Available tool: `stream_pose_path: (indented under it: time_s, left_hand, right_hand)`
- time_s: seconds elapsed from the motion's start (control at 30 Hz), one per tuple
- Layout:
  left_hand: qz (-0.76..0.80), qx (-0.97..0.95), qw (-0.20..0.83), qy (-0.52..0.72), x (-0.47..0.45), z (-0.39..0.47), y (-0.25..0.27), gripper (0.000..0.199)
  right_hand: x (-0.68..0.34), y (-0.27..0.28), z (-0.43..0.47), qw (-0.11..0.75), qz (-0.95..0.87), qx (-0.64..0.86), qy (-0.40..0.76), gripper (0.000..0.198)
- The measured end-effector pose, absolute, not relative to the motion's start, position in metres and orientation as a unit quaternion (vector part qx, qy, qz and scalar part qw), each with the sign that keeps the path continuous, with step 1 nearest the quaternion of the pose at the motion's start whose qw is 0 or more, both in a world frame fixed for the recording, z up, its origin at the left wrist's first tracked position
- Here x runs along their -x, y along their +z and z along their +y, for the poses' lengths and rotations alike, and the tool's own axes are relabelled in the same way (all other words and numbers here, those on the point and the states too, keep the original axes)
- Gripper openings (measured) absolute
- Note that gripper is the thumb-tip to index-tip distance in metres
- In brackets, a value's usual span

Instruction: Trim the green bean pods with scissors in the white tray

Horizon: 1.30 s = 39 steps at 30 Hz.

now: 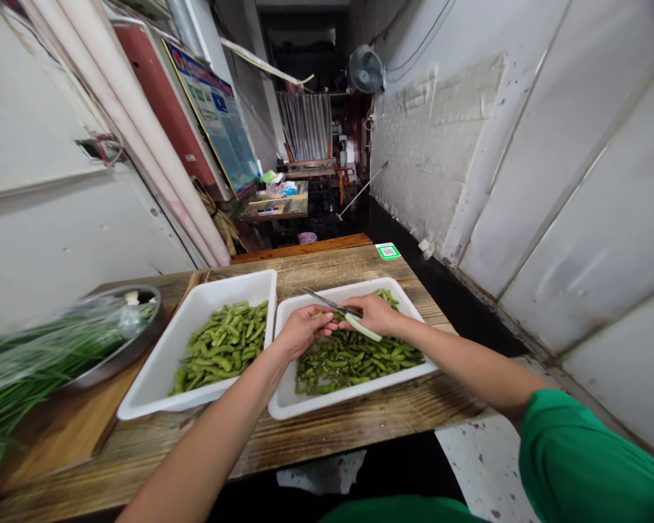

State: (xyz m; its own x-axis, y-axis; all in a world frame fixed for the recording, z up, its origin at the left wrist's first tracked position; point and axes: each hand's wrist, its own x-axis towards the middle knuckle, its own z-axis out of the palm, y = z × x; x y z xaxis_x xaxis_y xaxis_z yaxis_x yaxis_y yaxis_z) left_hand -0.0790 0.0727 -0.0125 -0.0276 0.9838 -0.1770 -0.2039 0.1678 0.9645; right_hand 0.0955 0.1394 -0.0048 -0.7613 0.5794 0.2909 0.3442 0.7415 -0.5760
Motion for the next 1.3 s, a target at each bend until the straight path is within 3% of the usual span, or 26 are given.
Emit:
stream_pose_path:
  time_s: [0.2, 0.33, 0.43, 0.57, 0.9, 1.3]
  left_hand:
    - [0.495, -0.415, 0.583, 0.493, 0.081, 0.072, -0.014, 0.023]
    - [0.531, -0.360, 0.544, 0.540, 0.087, 0.075, -0.019, 0.029]
    - [0.554, -0.355, 0.506, 0.558, 0.092, 0.078, -0.023, 0.026]
    - [0.554, -0.372, 0.480, 0.569, 0.094, 0.079, -0.025, 0.024]
    - [0.598, -0.317, 0.421, 0.604, 0.096, 0.081, -0.026, 0.026]
    - [0.563, -0.325, 0.462, 0.604, 0.093, 0.080, -0.023, 0.025]
  right_hand:
    - [-0.096, -0.005, 0.139, 0.260, -0.868, 0.290, 0.309, 0.033]
    - [-0.103, 0.001, 0.143, 0.138, -0.786, 0.296, 0.525, 0.043]
    - [-0.110, 0.011, 0.142, 0.055, -0.750, 0.237, 0.615, 0.046]
    - [-0.116, 0.023, 0.138, 0.008, -0.760, 0.201, 0.618, 0.043]
    - [-0.117, 0.015, 0.139, 0.012, -0.761, 0.227, 0.608, 0.041]
    - [-0.111, 0.013, 0.134, 0.044, -0.766, 0.251, 0.591, 0.039]
